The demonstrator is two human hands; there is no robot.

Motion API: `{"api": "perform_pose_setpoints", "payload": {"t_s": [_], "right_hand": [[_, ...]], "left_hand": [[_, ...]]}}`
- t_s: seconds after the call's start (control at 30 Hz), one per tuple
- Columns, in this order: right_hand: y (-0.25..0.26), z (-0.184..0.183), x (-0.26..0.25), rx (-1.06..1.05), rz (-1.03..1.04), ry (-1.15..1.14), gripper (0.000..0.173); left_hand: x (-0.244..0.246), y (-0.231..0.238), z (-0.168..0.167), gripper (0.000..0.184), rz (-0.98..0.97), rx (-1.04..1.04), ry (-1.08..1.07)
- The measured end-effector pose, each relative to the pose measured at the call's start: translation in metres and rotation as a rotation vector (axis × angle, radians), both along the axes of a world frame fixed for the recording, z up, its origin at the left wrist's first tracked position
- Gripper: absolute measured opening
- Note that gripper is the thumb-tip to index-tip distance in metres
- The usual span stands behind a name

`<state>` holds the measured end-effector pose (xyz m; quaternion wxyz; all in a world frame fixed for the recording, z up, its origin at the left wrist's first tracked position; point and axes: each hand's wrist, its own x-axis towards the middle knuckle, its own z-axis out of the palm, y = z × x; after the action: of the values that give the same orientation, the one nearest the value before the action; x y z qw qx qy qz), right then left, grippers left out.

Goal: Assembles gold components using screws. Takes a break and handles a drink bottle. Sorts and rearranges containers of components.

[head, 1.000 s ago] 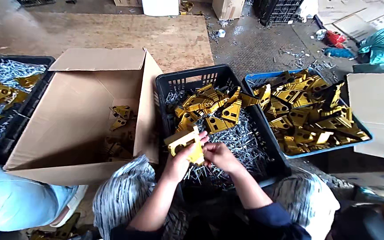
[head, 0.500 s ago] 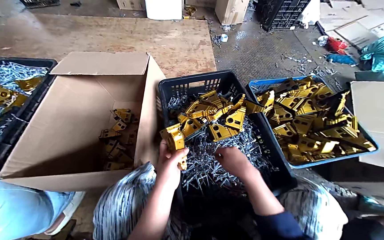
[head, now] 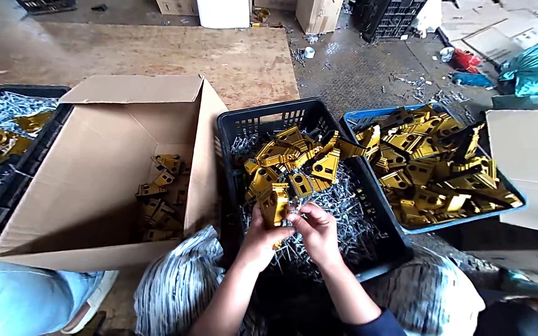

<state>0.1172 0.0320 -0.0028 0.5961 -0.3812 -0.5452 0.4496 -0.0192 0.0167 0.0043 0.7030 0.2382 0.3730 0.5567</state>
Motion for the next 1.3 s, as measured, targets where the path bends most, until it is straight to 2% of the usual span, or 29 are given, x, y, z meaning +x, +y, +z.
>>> {"api": "perform_pose_setpoints", "payload": {"t_s": [0.1,0.2,0.23,0.37,0.43,0.5,0.53,0.57,0.63,0.67,0.73,0.8,0.83,0.9,0.97,1.0,1.03,1.07,1.17,1.2,1.3], "right_hand": [[0.000,-0.011,0.000,0.156,-0.054,-0.032,0.002],[-0.002,-0.020,-0.005,0.158,-0.079,0.025,0.004],[-0.004,-0.022,-0.005,0.133,-0.044,0.059,0.011],[-0.001,-0.015,0.002,0.025,0.178,0.172,0.059],[0.001,-0.011,0.007,0.026,0.180,0.146,0.076],[0.002,-0.009,0.013,0.070,0.125,0.014,0.088],[0.002,-0.007,0.015,0.112,0.088,-0.100,0.085],[0.003,-0.005,0.019,0.159,0.042,-0.230,0.074],[0.005,0.002,0.024,0.248,-0.028,-0.469,0.043],[0.006,0.006,0.027,0.272,-0.045,-0.559,0.034],[0.008,0.009,0.029,0.288,-0.093,-0.589,0.017],[0.009,0.012,0.031,0.214,-0.144,-0.409,0.015],[0.009,0.014,0.031,0.152,-0.188,-0.297,0.022],[0.011,0.016,0.040,0.041,-0.178,-0.173,0.057],[0.013,0.011,0.051,0.023,-0.039,-0.274,0.108],[0.012,0.009,0.051,0.036,0.037,-0.345,0.123],[0.011,0.007,0.050,0.048,0.110,-0.392,0.128],[0.010,0.004,0.048,0.054,0.176,-0.387,0.125],[0.011,-0.002,0.040,0.051,0.281,-0.147,0.082],[0.011,-0.003,0.038,0.048,0.295,-0.111,0.072],[0.010,-0.005,0.035,0.041,0.292,-0.105,0.068]], "left_hand": [[-0.003,0.000,-0.004,0.101,-0.083,0.103,0.115],[-0.004,-0.001,-0.005,0.100,-0.123,0.134,0.213],[-0.005,-0.001,-0.005,0.100,-0.137,0.129,0.225],[-0.005,-0.003,-0.008,0.110,-0.176,0.091,0.229],[-0.004,-0.004,-0.008,0.110,-0.175,0.105,0.233],[-0.002,-0.007,-0.009,0.111,-0.189,0.132,0.273],[0.000,-0.009,-0.009,0.111,-0.201,0.142,0.306],[0.001,-0.010,-0.010,0.111,-0.215,0.157,0.335],[0.003,-0.011,-0.013,0.106,-0.218,0.197,0.402],[0.003,-0.010,-0.015,0.104,-0.217,0.214,0.445],[0.004,-0.009,-0.017,0.104,-0.224,0.220,0.519],[0.005,-0.008,-0.017,0.108,-0.222,0.183,0.512],[0.005,-0.009,-0.016,0.111,-0.215,0.156,0.508],[0.003,-0.008,-0.013,0.115,-0.184,0.107,0.458],[0.000,-0.009,-0.010,0.114,-0.193,0.103,0.333],[-0.002,-0.009,-0.010,0.112,-0.217,0.123,0.266],[-0.002,-0.010,-0.010,0.110,-0.252,0.146,0.207],[-0.002,-0.011,-0.010,0.107,-0.292,0.166,0.160],[-0.002,-0.012,-0.011,0.100,-0.368,0.184,0.059],[-0.002,-0.012,-0.012,0.099,-0.372,0.167,0.039],[-0.004,-0.013,-0.014,0.100,-0.377,0.125,0.037]]}}
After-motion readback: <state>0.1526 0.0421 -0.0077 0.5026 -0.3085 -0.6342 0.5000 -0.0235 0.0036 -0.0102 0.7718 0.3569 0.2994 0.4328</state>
